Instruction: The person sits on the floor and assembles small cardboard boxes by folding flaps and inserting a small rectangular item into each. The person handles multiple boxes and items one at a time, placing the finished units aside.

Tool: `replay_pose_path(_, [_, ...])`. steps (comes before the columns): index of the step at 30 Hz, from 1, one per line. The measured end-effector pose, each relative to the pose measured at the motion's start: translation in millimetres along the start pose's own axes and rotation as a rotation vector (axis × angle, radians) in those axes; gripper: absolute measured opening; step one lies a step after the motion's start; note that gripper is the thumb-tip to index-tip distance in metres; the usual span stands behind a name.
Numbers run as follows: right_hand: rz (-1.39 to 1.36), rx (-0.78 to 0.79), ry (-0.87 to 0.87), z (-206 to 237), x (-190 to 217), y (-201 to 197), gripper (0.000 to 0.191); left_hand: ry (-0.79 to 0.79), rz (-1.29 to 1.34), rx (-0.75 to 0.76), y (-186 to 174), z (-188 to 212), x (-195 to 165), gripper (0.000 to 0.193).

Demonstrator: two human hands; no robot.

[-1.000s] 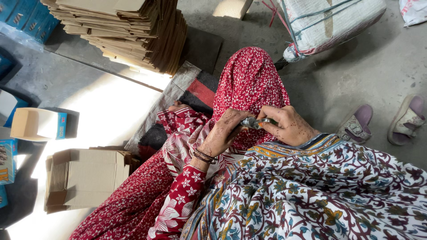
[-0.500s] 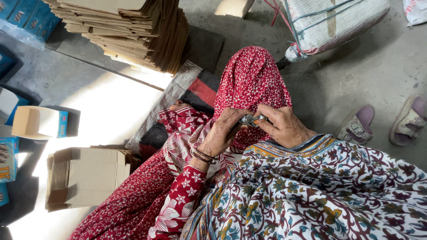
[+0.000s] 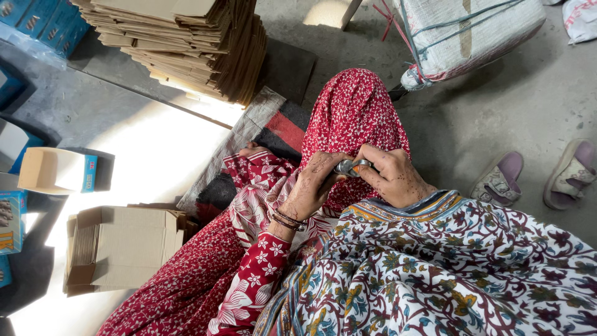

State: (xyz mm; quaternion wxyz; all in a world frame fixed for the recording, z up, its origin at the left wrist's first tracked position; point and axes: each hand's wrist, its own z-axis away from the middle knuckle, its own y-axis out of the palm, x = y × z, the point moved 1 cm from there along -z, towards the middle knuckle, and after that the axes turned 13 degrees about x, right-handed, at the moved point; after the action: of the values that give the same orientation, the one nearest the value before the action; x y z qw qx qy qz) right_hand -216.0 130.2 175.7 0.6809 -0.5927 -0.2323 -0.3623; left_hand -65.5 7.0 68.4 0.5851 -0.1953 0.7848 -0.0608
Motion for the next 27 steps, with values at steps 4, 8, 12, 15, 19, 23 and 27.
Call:
replay_pose_path(4, [0.019,-0.003,0.072,-5.3,5.1,0.6,0.008,0.004,-0.021,-0.013,8.0,-0.2,-0.4,0.048])
replay_pose_path(8, [-0.005,-0.012,0.104,-8.3,8.0,1.4,0.008,-0.032,-0.024,-0.052,10.8,0.5,0.3,0.049])
replay_pose_path(12, [-0.057,-0.096,0.044,-8.8,6.4,5.2,0.006,-0.045,-0.038,-0.095,13.1,1.6,-0.5,0.048])
replay_pose_path(15, [-0.088,-0.131,0.130,-9.0,1.8,10.5,0.006,-0.043,-0.043,-0.115,13.7,0.7,-1.3,0.047])
replay_pose_path(19, [-0.106,-0.178,0.026,-5.0,-1.0,14.7,0.006,-0.020,-0.034,-0.140,11.2,-2.2,-4.2,0.043])
replay_pose_path(23, [-0.007,-0.226,0.089,0.1,-2.8,19.0,0.008,-0.074,0.025,-0.135,6.2,-2.6,-9.2,0.039])
replay_pose_path(27, [0.058,-0.279,-0.012,3.0,-2.3,21.9,0.011,-0.107,0.094,-0.123,1.5,-1.7,-14.0,0.036])
